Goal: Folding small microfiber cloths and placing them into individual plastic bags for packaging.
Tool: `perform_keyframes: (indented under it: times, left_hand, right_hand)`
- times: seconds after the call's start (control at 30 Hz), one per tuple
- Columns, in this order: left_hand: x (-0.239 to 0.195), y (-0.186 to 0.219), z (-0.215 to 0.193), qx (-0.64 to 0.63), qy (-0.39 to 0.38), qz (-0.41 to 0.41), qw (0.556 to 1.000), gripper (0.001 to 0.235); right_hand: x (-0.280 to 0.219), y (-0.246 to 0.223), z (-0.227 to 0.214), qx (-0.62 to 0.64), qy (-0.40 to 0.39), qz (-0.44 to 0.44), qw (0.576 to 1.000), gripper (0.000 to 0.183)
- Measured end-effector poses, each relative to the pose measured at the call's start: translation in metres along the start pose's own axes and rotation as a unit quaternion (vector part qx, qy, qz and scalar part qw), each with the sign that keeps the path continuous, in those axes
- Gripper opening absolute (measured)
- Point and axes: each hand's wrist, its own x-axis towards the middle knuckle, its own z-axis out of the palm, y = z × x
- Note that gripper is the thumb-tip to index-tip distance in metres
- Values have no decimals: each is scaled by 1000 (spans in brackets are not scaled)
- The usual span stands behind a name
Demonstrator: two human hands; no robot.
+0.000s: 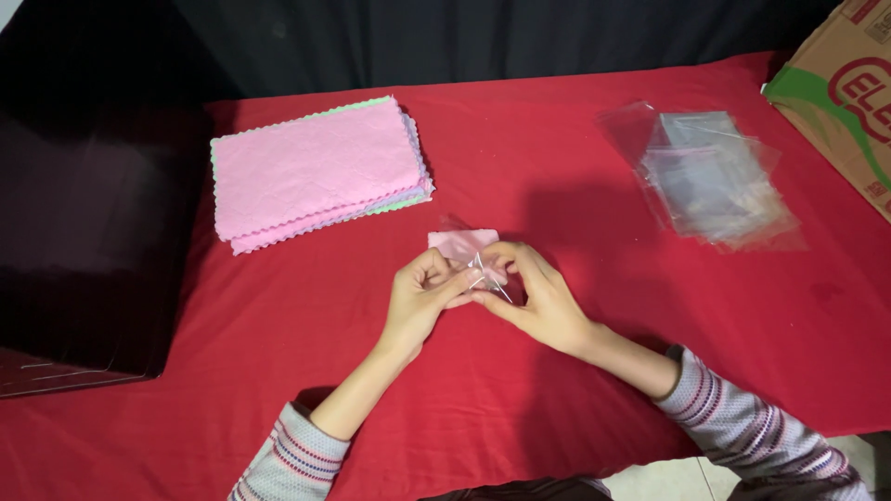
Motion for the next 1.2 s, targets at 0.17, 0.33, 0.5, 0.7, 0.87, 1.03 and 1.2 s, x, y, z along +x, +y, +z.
perform_keyframes:
  times: [0.17,0.33,0.5,0.7,0.87,1.03,1.2]
  left_hand:
    - [-19,33,23,56,-19,36,998,26]
    - [-17,37,18,181,-64,136,972,18]
    - [-15,65,9,346,47,342,873,82]
    - [1,52,-13,-27,-124,56,990,119]
    - [9,36,-17,-27,-140,77,987,74]
    - [11,44,-19,45,-89,85,991,39]
    - [19,36,-27,76,-38,67,994,26]
  right_hand:
    - [-4,-6,0,-47,-37,-25,998,65]
    - [6,-6,-8,76,23,89,993,33]
    - [16,-1,-23,362,31,199,910,30]
    - [17,-3,-20,459,43,254,850,37]
    - [14,8,-17,459,43,246,852,40]
    - [16,15,-19,425,65,240,870,40]
    - [12,22,-23,158,197,87,964,39]
